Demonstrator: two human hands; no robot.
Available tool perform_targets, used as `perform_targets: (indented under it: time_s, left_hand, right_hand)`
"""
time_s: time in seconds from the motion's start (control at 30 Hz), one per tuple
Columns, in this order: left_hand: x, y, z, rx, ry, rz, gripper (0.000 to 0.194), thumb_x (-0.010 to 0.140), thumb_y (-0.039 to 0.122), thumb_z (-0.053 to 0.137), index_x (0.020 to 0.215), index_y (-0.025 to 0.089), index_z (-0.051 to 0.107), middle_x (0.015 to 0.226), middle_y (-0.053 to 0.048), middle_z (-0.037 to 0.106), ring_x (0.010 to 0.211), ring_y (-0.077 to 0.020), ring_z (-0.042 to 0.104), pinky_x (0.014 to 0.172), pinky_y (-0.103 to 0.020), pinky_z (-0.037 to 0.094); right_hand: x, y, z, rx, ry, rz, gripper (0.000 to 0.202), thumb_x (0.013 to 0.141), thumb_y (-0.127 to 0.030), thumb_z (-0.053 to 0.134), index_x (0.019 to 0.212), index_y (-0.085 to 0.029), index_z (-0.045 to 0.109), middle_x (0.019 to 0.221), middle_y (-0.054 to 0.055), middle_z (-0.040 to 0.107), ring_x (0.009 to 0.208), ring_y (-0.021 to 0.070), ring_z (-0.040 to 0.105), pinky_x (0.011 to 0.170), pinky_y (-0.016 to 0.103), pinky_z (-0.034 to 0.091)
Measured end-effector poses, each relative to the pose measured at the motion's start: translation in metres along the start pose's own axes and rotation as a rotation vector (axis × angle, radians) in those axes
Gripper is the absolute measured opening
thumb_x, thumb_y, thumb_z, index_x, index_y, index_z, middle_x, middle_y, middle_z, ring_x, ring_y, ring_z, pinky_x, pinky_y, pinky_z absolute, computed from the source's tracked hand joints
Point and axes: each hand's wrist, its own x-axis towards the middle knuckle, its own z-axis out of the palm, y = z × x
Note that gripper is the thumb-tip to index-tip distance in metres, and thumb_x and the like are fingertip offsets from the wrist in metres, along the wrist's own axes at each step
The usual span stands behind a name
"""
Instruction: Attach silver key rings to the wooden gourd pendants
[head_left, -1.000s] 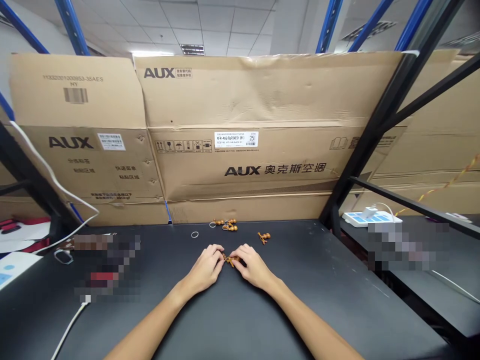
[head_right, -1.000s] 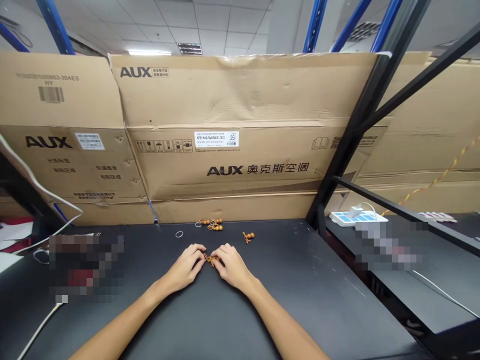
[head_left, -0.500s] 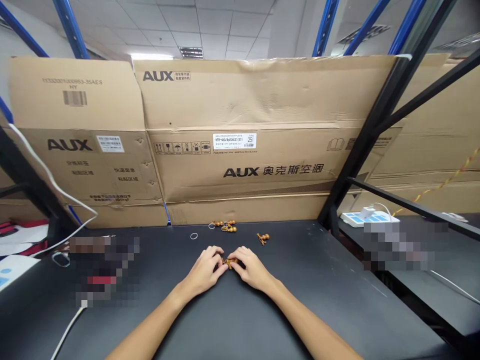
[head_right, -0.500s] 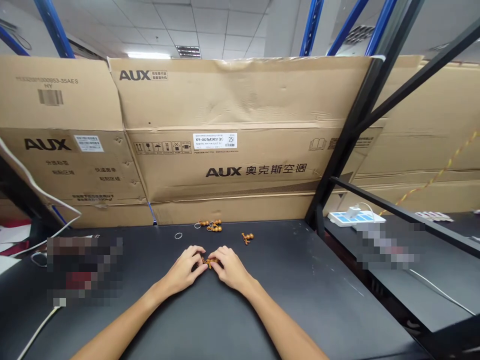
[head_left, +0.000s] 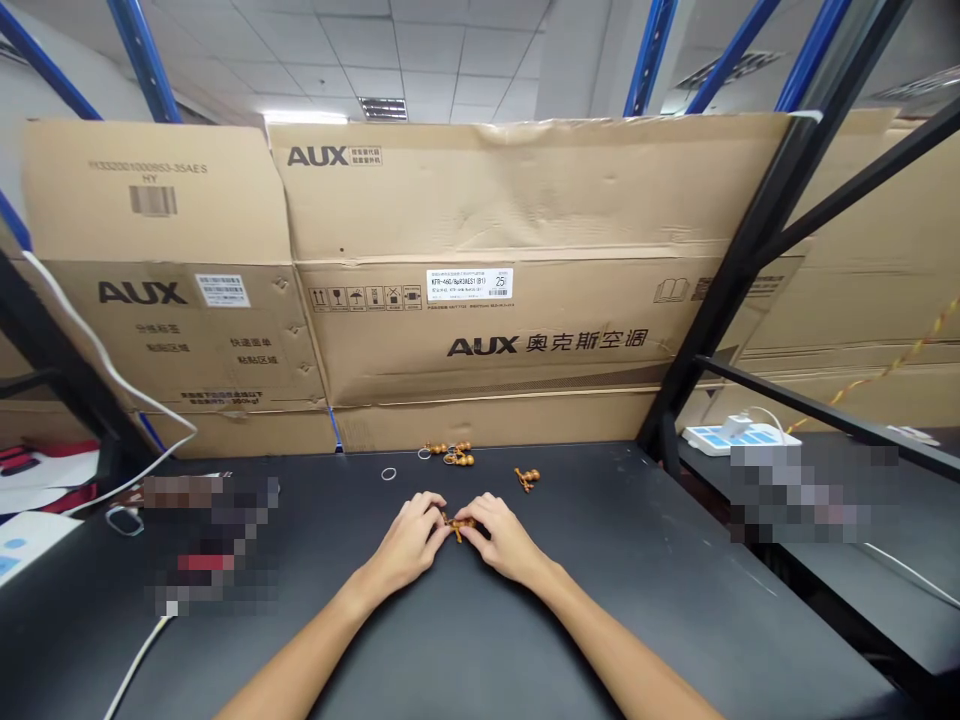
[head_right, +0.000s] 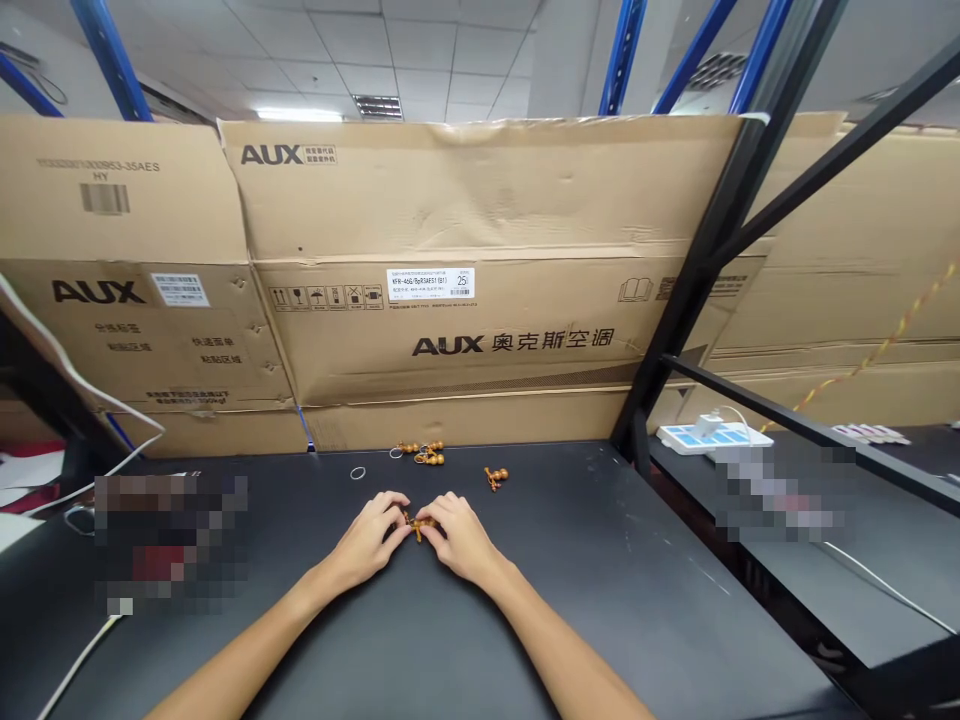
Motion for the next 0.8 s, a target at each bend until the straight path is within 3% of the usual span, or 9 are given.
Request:
perform_targets:
  time_s: [0.17,0.33,0.53,0.7,0.8]
  left_hand:
    - [0.0009,0.0023,-0.0022,-0.007,-0.027,0.047,0.014,0.091,0.019,0.046,0.083,0.020,0.057,0.110,-0.006,0.056,0.098,-0.0200,0.055,0.086,-0.037,0.045]
    - [0.0000,0.0013,-0.0005,0.037,0.003,0.002,0.017,0.090,0.027,0.051,0.076,0.019,0.057,0.109,-0.007,0.057,0.098,-0.0225,0.055,0.086,-0.040,0.045]
    - [0.0012,0.0037,-0.0038,-0.006,-0.046,0.059,0.017,0.093,0.020,0.044,0.085,0.020,0.059,0.113,-0.006,0.055,0.099,-0.0196,0.054,0.088,-0.037,0.044]
    - [0.0007,0.0056,-0.0052,0.010,-0.033,0.033,0.015,0.090,0.028,0.053,0.078,0.020,0.058,0.112,-0.006,0.056,0.099,-0.0220,0.054,0.087,-0.040,0.045]
    - [0.0007,0.0035,-0.0038,0.013,-0.013,0.024,0.016,0.092,0.025,0.048,0.081,0.020,0.059,0.111,-0.007,0.056,0.097,-0.0215,0.055,0.087,-0.040,0.045]
  right_hand:
    - [0.0010,0.0024,0.0010,-0.028,0.043,0.108,0.007,0.087,-0.017,0.058,0.092,-0.022,0.061,0.090,0.003,0.065,0.087,0.0197,0.055,0.077,0.033,0.040]
    - [-0.0002,0.0018,0.0001,0.041,0.003,0.017,0.011,0.089,-0.018,0.056,0.097,-0.022,0.061,0.092,0.003,0.065,0.089,0.0194,0.055,0.079,0.032,0.041]
    - [0.0012,0.0048,0.0032,-0.048,0.057,0.135,0.007,0.087,-0.021,0.058,0.093,-0.022,0.062,0.089,0.004,0.065,0.087,0.0199,0.055,0.077,0.033,0.041]
    - [0.0008,0.0056,0.0025,0.010,0.062,0.068,0.008,0.088,-0.020,0.056,0.094,-0.022,0.062,0.089,0.004,0.065,0.088,0.0195,0.056,0.078,0.033,0.042]
    - [0.0009,0.0045,0.0016,0.016,0.053,0.064,0.008,0.088,-0.019,0.057,0.093,-0.022,0.062,0.089,0.003,0.065,0.087,0.0192,0.056,0.078,0.032,0.042]
